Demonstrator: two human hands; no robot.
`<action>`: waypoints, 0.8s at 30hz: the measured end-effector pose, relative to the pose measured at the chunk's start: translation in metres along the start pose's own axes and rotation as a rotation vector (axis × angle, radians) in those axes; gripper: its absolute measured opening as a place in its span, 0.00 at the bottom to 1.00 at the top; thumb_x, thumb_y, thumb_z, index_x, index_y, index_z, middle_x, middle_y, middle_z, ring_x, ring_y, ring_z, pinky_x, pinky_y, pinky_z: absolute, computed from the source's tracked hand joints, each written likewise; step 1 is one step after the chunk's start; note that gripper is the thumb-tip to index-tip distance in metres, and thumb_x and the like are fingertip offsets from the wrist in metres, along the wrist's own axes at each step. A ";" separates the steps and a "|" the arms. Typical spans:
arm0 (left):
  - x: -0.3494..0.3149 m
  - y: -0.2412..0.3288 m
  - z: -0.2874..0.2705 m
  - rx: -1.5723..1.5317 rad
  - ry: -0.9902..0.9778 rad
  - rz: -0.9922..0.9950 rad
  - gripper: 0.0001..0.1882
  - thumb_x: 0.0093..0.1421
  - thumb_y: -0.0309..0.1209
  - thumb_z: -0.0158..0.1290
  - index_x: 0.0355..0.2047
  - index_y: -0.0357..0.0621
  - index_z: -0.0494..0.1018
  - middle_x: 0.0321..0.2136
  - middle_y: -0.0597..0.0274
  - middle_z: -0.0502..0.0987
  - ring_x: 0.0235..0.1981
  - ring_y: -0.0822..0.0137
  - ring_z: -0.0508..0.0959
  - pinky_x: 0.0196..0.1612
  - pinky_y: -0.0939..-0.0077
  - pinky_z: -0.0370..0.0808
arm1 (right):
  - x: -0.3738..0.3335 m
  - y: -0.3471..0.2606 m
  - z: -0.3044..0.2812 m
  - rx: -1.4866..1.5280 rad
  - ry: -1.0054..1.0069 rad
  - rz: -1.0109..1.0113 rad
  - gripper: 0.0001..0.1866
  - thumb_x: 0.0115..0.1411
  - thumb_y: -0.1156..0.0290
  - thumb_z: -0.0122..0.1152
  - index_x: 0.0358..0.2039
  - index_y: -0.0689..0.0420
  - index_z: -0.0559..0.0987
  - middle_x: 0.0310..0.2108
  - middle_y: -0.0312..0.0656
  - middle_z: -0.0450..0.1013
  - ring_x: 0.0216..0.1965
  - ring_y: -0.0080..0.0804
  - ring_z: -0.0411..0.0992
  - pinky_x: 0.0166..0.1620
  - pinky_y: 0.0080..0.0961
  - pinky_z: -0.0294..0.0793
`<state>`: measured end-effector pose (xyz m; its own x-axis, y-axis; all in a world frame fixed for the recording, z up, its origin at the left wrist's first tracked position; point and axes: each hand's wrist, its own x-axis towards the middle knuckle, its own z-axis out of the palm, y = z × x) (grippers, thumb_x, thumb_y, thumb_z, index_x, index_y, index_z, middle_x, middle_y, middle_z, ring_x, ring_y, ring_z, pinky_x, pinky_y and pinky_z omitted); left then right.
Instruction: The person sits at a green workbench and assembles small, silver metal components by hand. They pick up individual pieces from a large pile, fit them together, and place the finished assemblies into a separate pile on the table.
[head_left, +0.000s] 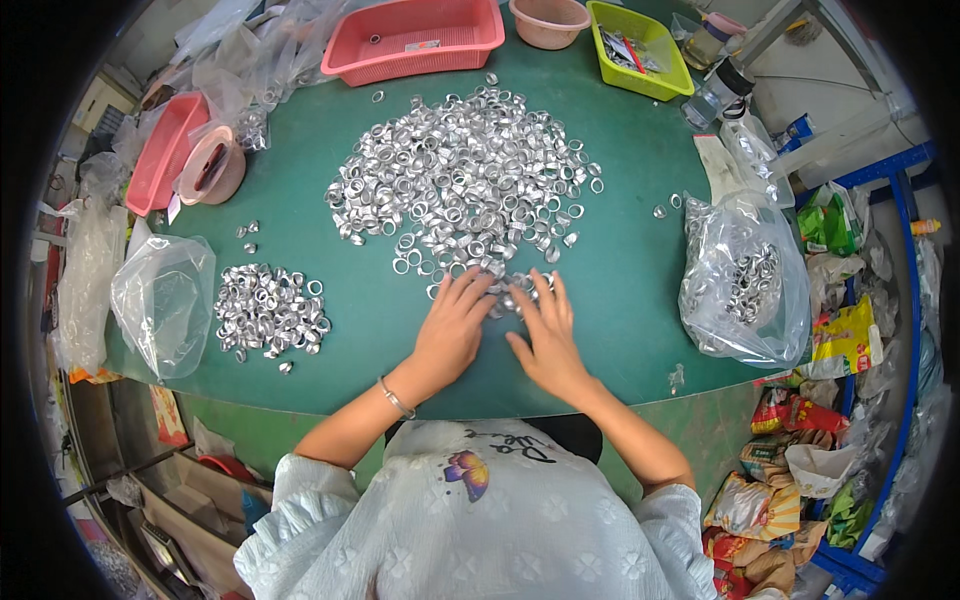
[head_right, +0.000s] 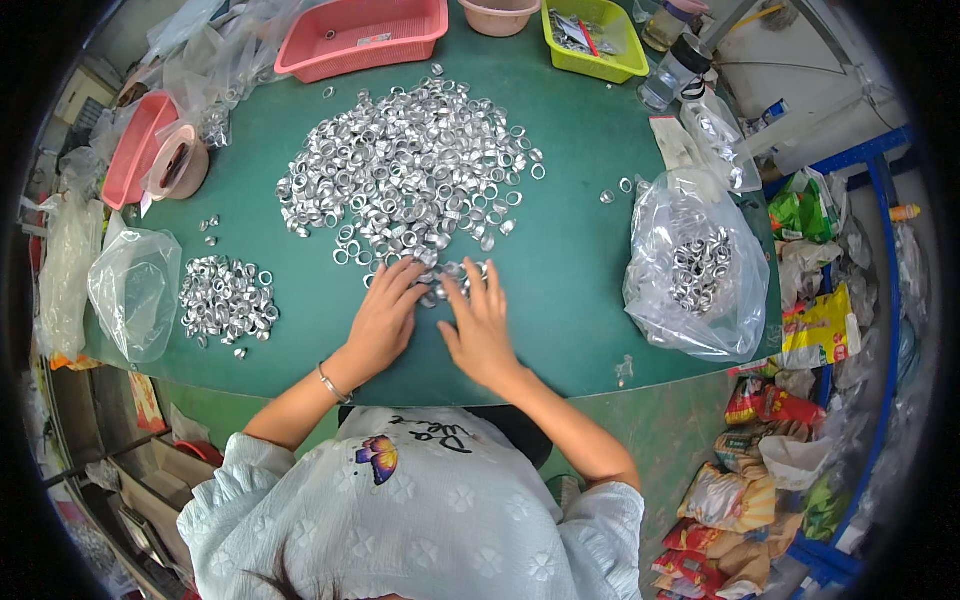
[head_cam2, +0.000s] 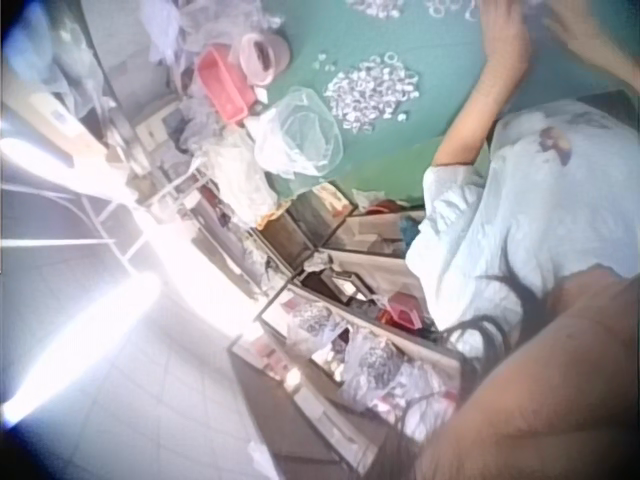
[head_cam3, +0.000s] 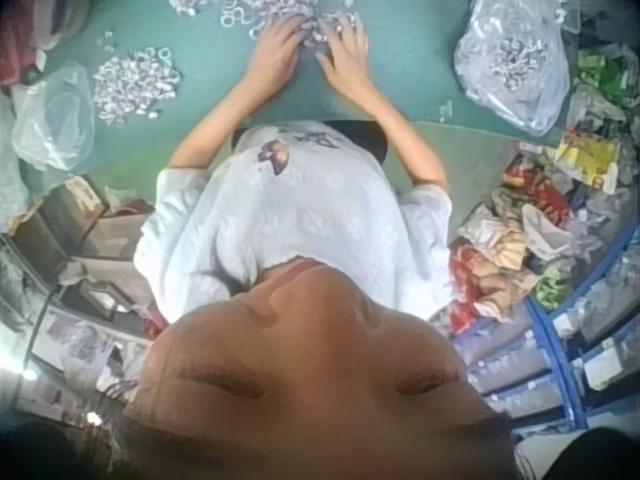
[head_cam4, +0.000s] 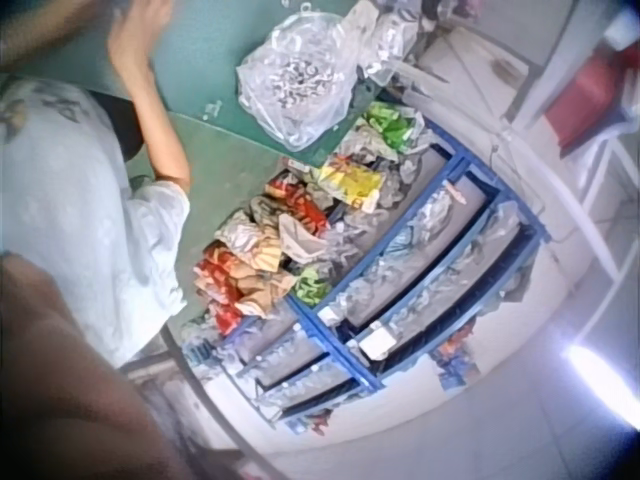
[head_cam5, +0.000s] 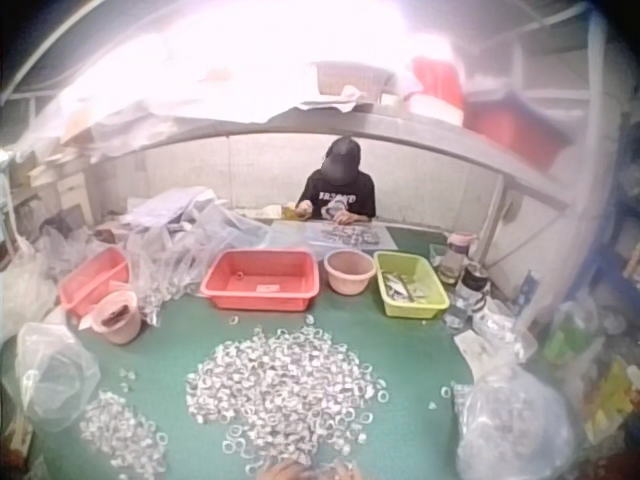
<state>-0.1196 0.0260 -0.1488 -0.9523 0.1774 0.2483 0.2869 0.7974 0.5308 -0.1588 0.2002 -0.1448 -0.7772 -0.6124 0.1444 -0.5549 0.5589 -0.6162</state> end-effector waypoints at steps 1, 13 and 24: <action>-0.005 0.000 -0.005 -0.007 -0.003 -0.026 0.20 0.44 0.14 0.47 0.41 0.37 0.68 0.52 0.53 0.64 0.57 0.49 0.59 0.60 0.49 0.54 | -0.001 -0.004 0.000 0.004 -0.014 -0.013 0.27 0.51 0.74 0.58 0.53 0.57 0.66 0.58 0.54 0.52 0.60 0.57 0.47 0.58 0.49 0.49; -0.004 0.036 0.000 0.045 -0.092 0.103 0.23 0.48 0.25 0.54 0.47 0.46 0.68 0.57 0.59 0.59 0.59 0.49 0.55 0.58 0.45 0.54 | 0.092 0.095 -0.038 -0.270 0.248 0.044 0.16 0.51 0.82 0.52 0.42 0.58 0.74 0.43 0.43 0.69 0.45 0.44 0.64 0.48 0.37 0.62; -0.033 0.019 -0.006 0.142 -0.088 0.065 0.16 0.46 0.17 0.46 0.37 0.37 0.73 0.58 0.59 0.58 0.61 0.50 0.53 0.60 0.41 0.47 | 0.034 0.070 -0.041 -0.051 0.177 0.162 0.05 0.50 0.83 0.52 0.29 0.65 0.73 0.28 0.50 0.69 0.31 0.48 0.67 0.37 0.36 0.67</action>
<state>-0.0818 0.0321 -0.1424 -0.9395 0.2759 0.2030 0.3364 0.8552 0.3943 -0.2365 0.2410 -0.1516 -0.8946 -0.4075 0.1832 -0.4297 0.6723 -0.6028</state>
